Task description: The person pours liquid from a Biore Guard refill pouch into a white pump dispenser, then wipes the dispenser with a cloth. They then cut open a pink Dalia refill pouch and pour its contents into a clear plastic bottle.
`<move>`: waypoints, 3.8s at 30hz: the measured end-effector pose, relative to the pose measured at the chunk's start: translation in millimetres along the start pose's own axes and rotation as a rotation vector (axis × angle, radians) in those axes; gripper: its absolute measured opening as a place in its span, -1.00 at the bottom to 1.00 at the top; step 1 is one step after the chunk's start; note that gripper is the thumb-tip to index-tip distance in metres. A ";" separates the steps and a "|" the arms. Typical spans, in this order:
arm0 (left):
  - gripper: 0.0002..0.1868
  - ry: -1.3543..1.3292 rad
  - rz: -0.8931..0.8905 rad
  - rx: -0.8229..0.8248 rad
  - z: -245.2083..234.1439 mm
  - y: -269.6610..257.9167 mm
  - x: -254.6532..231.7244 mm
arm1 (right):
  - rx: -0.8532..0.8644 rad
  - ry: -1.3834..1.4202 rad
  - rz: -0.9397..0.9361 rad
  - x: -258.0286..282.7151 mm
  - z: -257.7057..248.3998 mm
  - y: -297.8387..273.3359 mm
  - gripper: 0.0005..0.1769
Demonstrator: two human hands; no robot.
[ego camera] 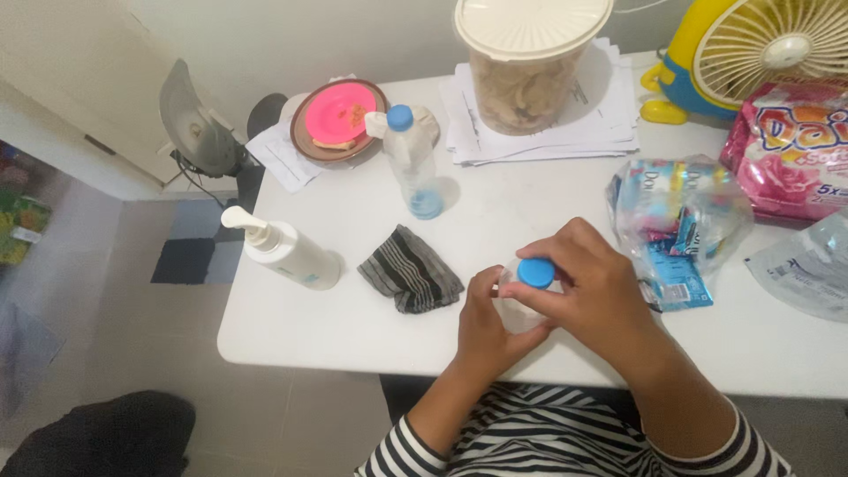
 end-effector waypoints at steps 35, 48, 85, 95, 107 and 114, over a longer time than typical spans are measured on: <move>0.30 -0.009 0.055 0.034 12.3 -8.1 72.3 | 0.357 -0.370 0.074 -133.6 70.5 -39.2 -0.77; 0.19 -0.034 0.185 0.008 5.9 -12.0 69.8 | -0.303 -0.965 0.249 -293.8 -196.3 174.5 -0.28; 0.16 -0.132 0.234 0.055 11.1 -9.4 61.3 | -0.837 -0.774 0.606 -448.8 -182.2 9.8 -0.82; 0.11 -0.170 0.243 0.060 11.0 -8.3 60.7 | -0.658 -0.752 0.460 -457.6 -174.8 2.4 -0.87; 0.16 -0.199 0.201 0.093 12.9 -7.5 65.1 | -1.042 -0.426 0.243 -460.2 -222.0 -1.5 -0.85; 0.20 -0.143 0.161 0.113 17.0 -7.7 71.2 | -0.837 0.445 -0.249 -434.7 -242.7 23.7 -0.62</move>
Point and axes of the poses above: each hand's wrist, its own y-axis towards the middle knuckle, its own z-axis out of the palm, x = y × z, the point moved 9 cm from there along y, towards the middle knuckle, and after that the axes turned 9 degrees about x, right-handed, at the moved point
